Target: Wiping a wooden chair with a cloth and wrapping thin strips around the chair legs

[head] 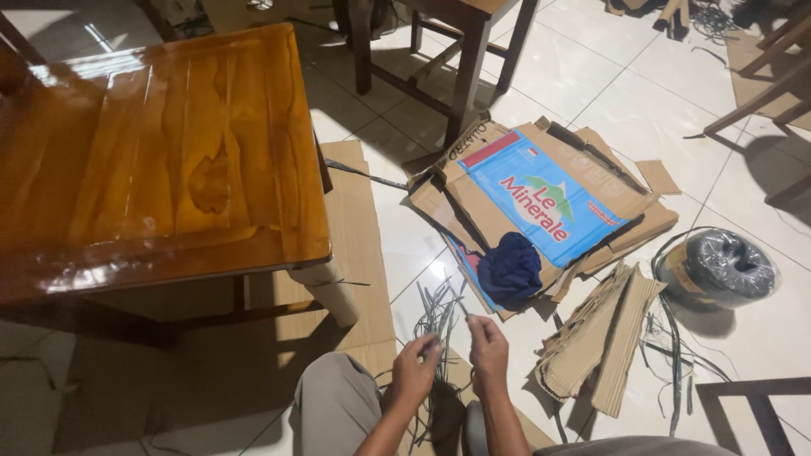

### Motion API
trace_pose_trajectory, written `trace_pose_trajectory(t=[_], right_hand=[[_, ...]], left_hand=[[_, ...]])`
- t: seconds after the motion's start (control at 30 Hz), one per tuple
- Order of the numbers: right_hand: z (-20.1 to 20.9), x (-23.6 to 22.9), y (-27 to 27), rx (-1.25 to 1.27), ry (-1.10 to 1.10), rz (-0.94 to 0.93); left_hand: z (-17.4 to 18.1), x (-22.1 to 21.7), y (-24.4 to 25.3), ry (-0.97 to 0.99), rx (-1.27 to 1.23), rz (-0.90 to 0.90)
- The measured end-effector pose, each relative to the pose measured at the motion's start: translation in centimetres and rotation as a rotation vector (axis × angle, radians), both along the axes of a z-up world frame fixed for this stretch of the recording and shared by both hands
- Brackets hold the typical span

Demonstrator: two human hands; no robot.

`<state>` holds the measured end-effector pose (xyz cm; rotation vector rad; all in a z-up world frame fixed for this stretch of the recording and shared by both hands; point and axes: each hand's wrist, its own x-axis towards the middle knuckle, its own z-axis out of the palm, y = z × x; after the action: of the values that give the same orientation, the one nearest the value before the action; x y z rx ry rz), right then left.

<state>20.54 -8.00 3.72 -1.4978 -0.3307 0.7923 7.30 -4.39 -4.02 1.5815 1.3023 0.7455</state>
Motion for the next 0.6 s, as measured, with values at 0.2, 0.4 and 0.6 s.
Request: trace_pose_trajectory(t=[0.2, 0.4, 0.6], right_hand=[[-1.2, -1.2, -0.1, -0.048, 0.008, 0.101], [-3.7, -1.3, -0.4, -0.048, -0.082, 0.144], [-2.4, -3.1, 0.9, -0.128, 0.027, 0.363]], left_hand=[[9.5, 0.9, 3.4, -0.483, -0.551, -0.041], [8.2, 0.1, 5.2, -0.418, -0.517, 0.112], [5.9, -2.2, 5.7, -0.127, -0.296, 0.049]])
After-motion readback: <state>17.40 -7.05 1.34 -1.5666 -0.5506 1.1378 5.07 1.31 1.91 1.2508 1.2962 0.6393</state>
